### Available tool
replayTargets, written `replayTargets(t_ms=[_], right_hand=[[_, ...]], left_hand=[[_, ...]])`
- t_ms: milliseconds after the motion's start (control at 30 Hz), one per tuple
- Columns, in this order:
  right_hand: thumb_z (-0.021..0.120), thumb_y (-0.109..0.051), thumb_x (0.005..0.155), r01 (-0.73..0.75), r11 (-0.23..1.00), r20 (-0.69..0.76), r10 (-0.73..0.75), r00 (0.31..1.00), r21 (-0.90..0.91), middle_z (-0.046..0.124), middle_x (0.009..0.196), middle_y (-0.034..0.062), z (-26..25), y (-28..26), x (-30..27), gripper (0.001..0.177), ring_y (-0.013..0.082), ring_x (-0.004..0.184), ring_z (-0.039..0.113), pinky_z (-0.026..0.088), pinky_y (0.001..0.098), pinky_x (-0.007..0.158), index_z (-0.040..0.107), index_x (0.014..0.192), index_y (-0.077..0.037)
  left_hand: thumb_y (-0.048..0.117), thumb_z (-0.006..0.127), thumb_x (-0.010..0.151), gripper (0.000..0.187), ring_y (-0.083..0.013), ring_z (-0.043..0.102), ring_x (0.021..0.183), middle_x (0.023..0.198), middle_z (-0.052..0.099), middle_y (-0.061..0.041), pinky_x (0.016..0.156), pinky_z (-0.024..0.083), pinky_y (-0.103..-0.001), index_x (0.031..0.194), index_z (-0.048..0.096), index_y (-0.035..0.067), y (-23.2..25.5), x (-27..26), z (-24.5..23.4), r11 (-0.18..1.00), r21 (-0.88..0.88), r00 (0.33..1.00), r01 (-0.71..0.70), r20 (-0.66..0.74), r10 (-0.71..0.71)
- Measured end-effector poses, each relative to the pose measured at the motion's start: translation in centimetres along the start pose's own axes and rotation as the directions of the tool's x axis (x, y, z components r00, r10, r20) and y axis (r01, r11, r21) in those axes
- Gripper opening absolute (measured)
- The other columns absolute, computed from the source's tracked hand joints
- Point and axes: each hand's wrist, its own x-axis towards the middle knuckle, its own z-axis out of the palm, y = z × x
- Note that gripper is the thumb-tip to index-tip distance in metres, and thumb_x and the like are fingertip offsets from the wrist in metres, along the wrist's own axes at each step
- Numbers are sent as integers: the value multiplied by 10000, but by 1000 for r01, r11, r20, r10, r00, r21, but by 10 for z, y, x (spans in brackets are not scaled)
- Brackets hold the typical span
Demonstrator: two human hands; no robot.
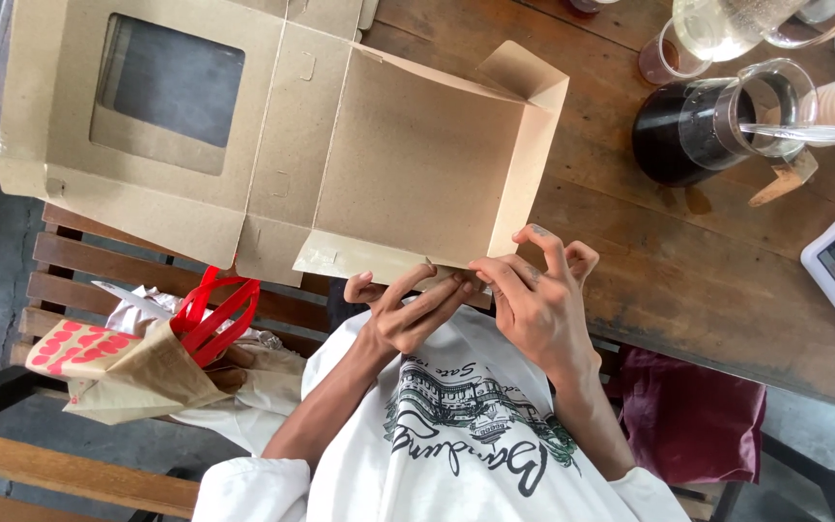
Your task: Folding and assembling a cardboard box from a flat template on a wooden table.
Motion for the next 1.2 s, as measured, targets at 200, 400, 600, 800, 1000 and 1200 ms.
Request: replayTargets(t_ms=[200, 400, 600, 800, 1000, 1200], right_hand=[[593, -187, 1071, -10, 998, 36, 12, 999, -58, 621, 765, -81, -1, -1, -1, 156, 223, 1093, 565, 275, 449, 801, 690, 960, -236], [594, -179, 1072, -12, 994, 59, 18, 998, -107, 599, 755, -87, -1, -2, -2, 153, 207, 1112, 561, 260, 452, 806, 680, 963, -242], [611, -179, 1055, -53, 998, 69, 55, 996, -24, 632, 764, -74, 1, 1, -4, 120, 200, 1135, 606, 254, 450, 820, 711, 1005, -223], [622, -162, 1047, -55, 998, 72, 56, 996, -11, 647, 771, -60, -4, 1, -4, 114, 215, 1159, 621, 256, 443, 821, 723, 1013, -204], [617, -143, 1035, -62, 998, 108, 64, 992, -25, 671, 802, -88, -9, 1, -2, 153, 226, 1215, 620, 260, 448, 816, 733, 1028, -241], [602, -121, 1049, -47, 995, 125, 58, 990, -88, 674, 817, -70, -11, 0, -1, 170, 235, 1250, 623, 254, 468, 832, 724, 1053, -240]], left_hand=[[49, 659, 998, 227, -163, 658, 840, 941, 773, 34, 947, 524, -364, 910, 802, 201, 1, 3, -1, 1000, -18, 1000, 19, 12, -19], [-44, 692, 926, 199, -166, 675, 759, 918, 791, -33, 809, 614, -302, 887, 803, 116, 3, -2, 6, 998, -59, 1000, 22, -4, -22], [48, 673, 972, 133, -209, 545, 840, 955, 734, -20, 945, 494, -357, 927, 769, 130, 10, -8, 9, 990, -60, 991, 131, -9, -132], [86, 645, 977, 140, -229, 554, 823, 955, 733, -35, 906, 524, -358, 921, 766, 127, 12, -2, 8, 984, -25, 985, 174, 20, -174], [43, 704, 923, 100, -163, 617, 733, 850, 723, -28, 856, 567, -340, 918, 780, 108, 11, 16, 5, 991, 34, 991, 131, 18, -131], [-25, 621, 932, 196, -157, 667, 741, 881, 758, -50, 797, 575, -309, 886, 776, 87, 9, 19, 7, 997, -8, 997, 80, -23, -80]])
